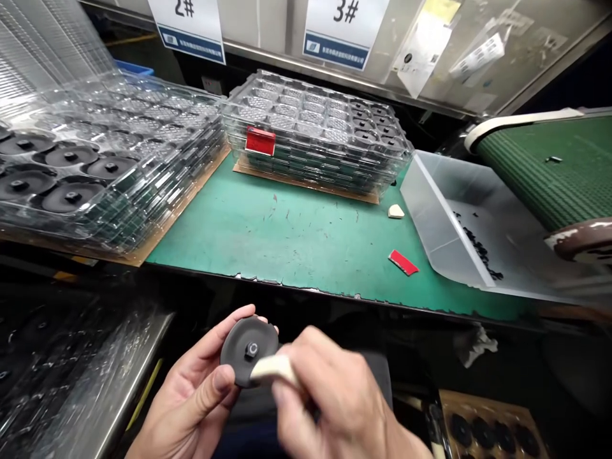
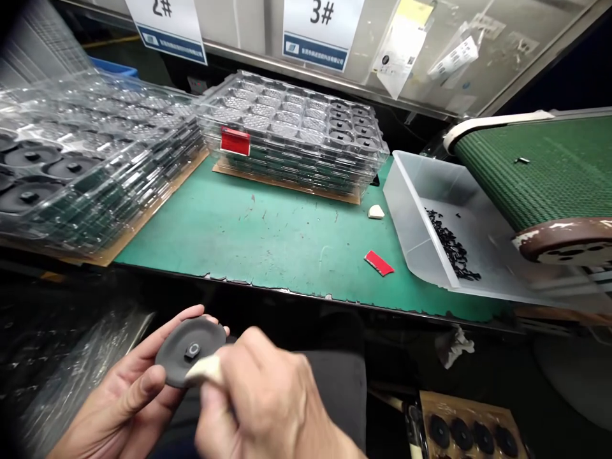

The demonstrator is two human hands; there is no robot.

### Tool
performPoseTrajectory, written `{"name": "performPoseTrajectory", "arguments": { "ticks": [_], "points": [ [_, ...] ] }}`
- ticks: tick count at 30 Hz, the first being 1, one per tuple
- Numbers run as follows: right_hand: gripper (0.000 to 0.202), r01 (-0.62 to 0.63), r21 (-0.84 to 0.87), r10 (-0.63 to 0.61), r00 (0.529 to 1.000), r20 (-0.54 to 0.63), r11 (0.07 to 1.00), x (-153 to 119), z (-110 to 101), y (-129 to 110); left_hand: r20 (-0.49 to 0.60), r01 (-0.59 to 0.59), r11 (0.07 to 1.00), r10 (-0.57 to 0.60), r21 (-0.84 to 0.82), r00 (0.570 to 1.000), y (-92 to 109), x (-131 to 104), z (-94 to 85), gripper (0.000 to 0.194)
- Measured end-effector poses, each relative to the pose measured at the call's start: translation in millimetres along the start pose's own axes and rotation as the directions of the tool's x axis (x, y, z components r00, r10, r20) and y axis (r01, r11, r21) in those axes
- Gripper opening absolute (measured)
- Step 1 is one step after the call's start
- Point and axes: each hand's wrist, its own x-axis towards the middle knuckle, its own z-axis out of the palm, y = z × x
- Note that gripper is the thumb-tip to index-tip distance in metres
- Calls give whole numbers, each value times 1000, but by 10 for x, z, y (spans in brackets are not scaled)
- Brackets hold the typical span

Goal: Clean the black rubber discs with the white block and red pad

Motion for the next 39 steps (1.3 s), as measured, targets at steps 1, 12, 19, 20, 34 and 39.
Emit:
{"name": "performPoseTrajectory", "arguments": {
  "ticks": [1,12,19,20,34,39],
  "points": [
    [17,-13,-17,13,1000,-10,1000,-3,-8,-2,0,12,1000,-12,-7,1000,2,-4,-1,66],
    [19,19,-107,-7,994,114,994,81,-156,-6,18,126,986,-125,-107,992,63,-88,132,55],
    [16,23,-221,10,989,149,975,-46,-69,-17,-38,73,993,-77,-97,996,133,34,36,50],
    [16,21,-216,16,986,169,976,-40,-87,-13,-20,50,996,-52,-70,998,144,60,22,50],
    [18,77,-166,-59,992,114,983,71,-161,-59,92,95,995,-97,23,991,103,23,90,45],
    [22,248,-202,-220,964,149,948,173,-183,-76,228,119,993,-118,11,966,106,6,99,41]
  ]
}}
